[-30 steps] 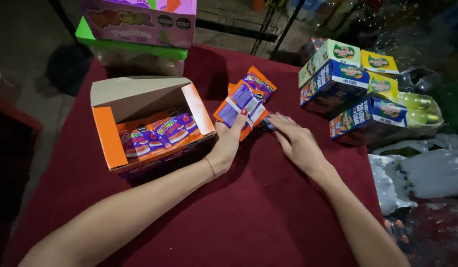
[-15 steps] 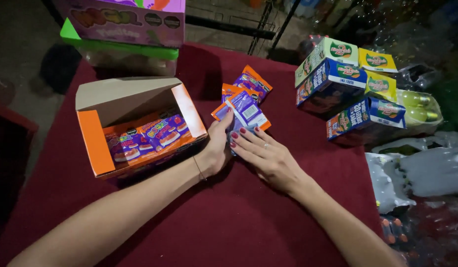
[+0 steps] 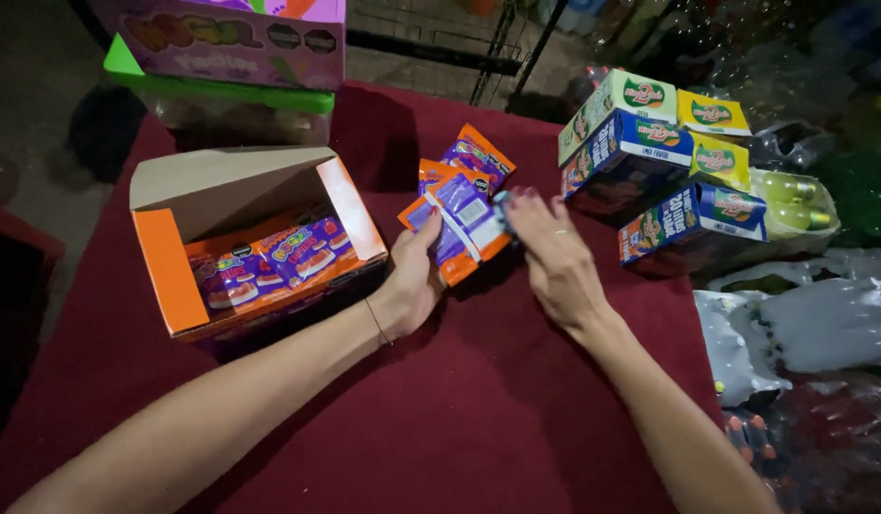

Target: A person is neatly arranging individual snack packets into a cardboard display box on a table.

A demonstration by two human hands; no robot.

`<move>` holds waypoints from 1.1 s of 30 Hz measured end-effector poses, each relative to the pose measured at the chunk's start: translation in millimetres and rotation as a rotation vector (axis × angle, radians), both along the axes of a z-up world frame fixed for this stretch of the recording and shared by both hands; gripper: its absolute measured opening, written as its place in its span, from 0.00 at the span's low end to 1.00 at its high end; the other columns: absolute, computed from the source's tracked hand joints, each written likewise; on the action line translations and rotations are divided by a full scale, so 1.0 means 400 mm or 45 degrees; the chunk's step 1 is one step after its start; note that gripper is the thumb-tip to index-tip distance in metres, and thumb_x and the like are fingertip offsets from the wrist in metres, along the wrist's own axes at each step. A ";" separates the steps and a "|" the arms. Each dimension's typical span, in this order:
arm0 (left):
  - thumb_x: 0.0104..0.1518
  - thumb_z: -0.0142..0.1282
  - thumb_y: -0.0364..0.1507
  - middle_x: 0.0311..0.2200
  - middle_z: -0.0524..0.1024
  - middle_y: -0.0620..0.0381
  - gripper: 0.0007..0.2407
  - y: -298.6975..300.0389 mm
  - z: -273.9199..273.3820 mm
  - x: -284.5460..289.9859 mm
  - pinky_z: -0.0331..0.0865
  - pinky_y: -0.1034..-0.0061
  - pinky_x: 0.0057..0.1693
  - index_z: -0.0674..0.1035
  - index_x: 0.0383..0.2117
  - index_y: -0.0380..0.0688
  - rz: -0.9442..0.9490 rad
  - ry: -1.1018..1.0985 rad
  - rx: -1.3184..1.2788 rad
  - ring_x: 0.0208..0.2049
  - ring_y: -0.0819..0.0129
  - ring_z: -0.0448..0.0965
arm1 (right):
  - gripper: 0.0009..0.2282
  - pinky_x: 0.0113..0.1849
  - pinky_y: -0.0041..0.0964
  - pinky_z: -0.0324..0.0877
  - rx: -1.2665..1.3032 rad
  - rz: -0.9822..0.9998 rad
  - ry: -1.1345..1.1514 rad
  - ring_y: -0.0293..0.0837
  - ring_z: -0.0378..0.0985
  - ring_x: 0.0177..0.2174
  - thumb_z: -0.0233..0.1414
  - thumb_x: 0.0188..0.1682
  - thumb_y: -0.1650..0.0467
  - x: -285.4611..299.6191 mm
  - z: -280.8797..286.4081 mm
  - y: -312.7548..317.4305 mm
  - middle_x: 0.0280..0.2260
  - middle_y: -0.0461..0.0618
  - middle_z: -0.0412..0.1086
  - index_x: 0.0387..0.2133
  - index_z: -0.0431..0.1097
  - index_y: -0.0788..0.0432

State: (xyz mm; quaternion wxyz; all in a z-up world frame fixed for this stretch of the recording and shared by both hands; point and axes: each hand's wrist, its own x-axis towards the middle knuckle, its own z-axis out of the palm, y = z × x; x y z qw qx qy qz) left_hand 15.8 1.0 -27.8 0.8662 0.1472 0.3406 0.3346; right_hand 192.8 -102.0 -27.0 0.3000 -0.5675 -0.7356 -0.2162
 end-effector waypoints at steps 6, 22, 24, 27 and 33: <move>0.61 0.59 0.33 0.37 0.77 0.39 0.16 0.005 0.000 0.008 0.80 0.51 0.43 0.66 0.42 0.36 0.010 -0.031 -0.011 0.38 0.47 0.83 | 0.15 0.61 0.50 0.65 0.135 0.032 0.008 0.58 0.77 0.53 0.47 0.53 0.78 -0.123 0.036 -0.011 0.51 0.60 0.75 0.51 0.75 0.63; 0.62 0.51 0.45 0.50 0.77 0.47 0.22 -0.004 0.082 -0.013 0.77 0.61 0.53 0.74 0.54 0.40 -0.145 -0.109 -0.013 0.50 0.54 0.80 | 0.51 0.68 0.50 0.27 -0.506 -0.158 -0.141 0.57 0.44 0.70 0.34 0.46 0.37 -0.126 0.001 -0.008 0.71 0.65 0.44 0.71 0.44 0.66; 0.58 0.50 0.51 0.51 0.78 0.48 0.26 0.002 0.067 -0.022 0.76 0.58 0.55 0.75 0.53 0.45 -0.205 -0.100 0.006 0.51 0.53 0.80 | 0.53 0.68 0.54 0.36 -0.525 0.005 -0.054 0.63 0.44 0.69 0.37 0.41 0.37 -0.149 0.002 -0.011 0.70 0.67 0.45 0.70 0.45 0.66; 0.52 0.48 0.60 0.46 0.81 0.47 0.32 0.006 0.052 -0.022 0.80 0.60 0.49 0.79 0.49 0.46 -0.248 -0.106 -0.015 0.45 0.54 0.83 | 0.52 0.67 0.54 0.41 -0.529 0.141 0.026 0.62 0.47 0.69 0.31 0.41 0.36 -0.190 -0.003 -0.009 0.71 0.63 0.46 0.70 0.48 0.63; 0.51 0.41 0.63 0.41 0.82 0.48 0.37 -0.006 0.127 -0.053 0.81 0.66 0.48 0.79 0.50 0.41 -0.372 -0.180 0.099 0.41 0.56 0.84 | 0.49 0.65 0.52 0.49 -0.367 0.092 -0.097 0.55 0.55 0.67 0.33 0.42 0.36 -0.187 -0.007 0.007 0.68 0.55 0.54 0.69 0.53 0.58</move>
